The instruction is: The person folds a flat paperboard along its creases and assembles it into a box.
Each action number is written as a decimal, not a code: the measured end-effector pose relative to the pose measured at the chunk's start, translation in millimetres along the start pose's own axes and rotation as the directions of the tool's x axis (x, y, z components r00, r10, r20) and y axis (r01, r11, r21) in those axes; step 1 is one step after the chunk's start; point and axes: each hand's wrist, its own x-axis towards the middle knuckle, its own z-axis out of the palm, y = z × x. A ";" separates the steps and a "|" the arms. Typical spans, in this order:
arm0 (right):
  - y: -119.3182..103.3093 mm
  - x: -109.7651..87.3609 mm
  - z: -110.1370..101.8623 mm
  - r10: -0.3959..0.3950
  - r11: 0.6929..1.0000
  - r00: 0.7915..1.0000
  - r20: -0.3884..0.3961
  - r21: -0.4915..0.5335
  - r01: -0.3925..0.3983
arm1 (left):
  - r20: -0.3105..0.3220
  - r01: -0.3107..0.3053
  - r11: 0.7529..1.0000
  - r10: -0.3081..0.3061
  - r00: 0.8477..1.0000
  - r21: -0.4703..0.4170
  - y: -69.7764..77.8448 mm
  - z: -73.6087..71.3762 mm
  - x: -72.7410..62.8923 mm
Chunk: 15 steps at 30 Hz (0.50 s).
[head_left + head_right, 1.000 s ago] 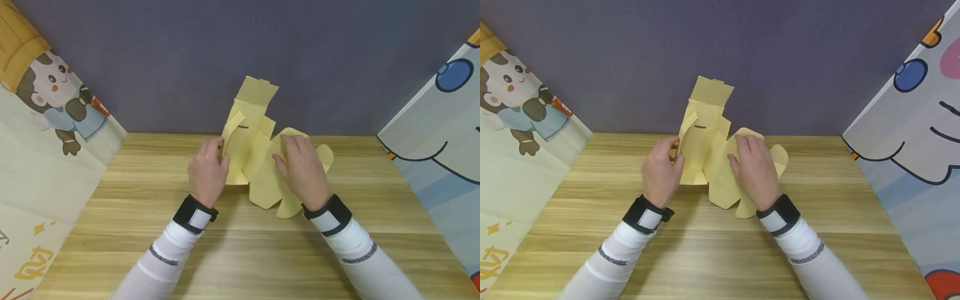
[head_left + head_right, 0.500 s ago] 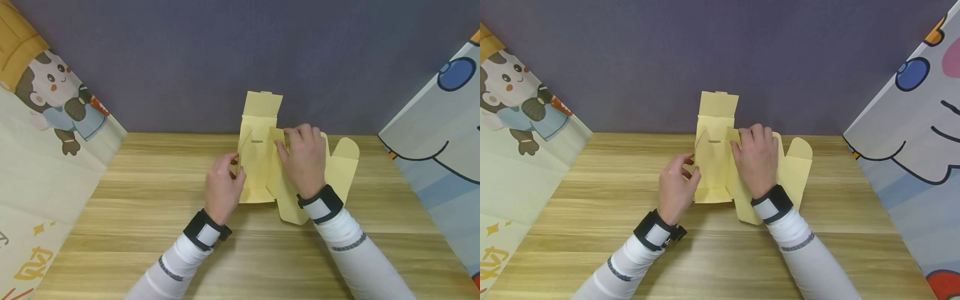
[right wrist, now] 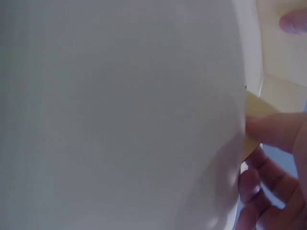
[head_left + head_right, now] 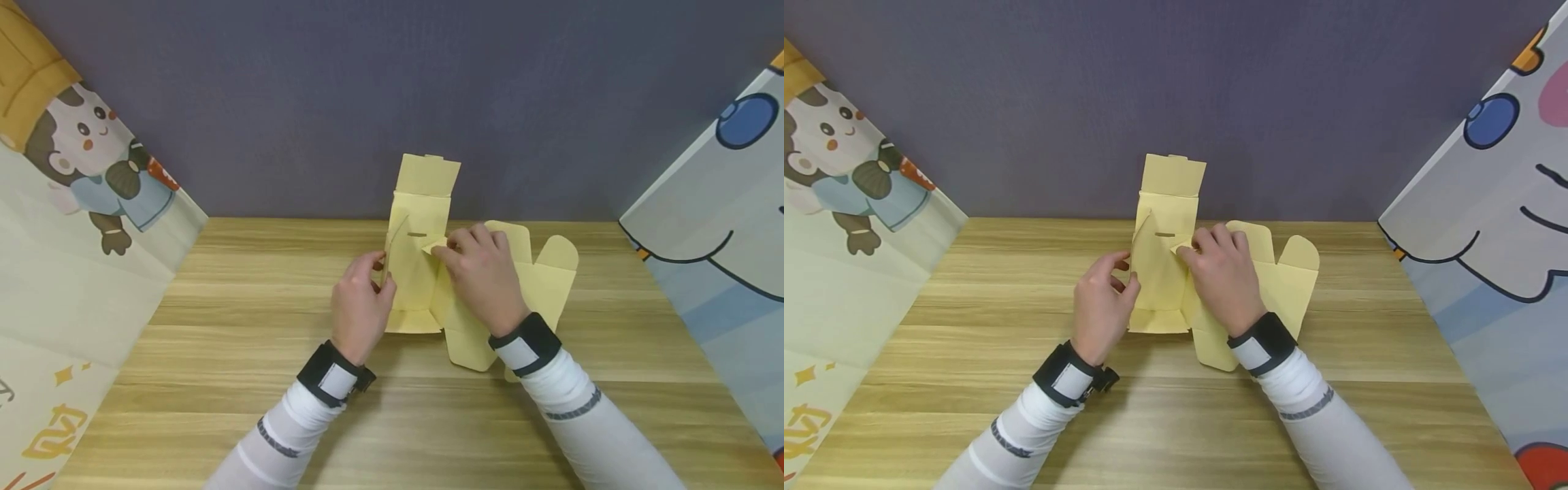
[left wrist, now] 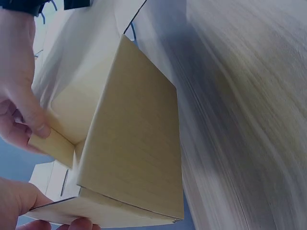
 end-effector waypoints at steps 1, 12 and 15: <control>0.5 -1.0 -0.3 -0.020 1.000 1.000 0.012 -0.006 0.020 | -0.001 0.000 1.000 0.000 1.000 0.000 -0.3 -0.4 0.2; 1.9 -3.4 -3.3 -0.125 0.986 0.992 0.013 -0.106 0.125 | 0.004 -0.015 1.000 0.015 1.000 0.012 1.1 -0.9 -0.2; 0.3 -1.0 -2.3 -0.091 0.992 0.996 -0.013 -0.086 0.090 | 0.005 -0.029 0.999 0.029 1.000 0.039 1.1 0.1 -1.0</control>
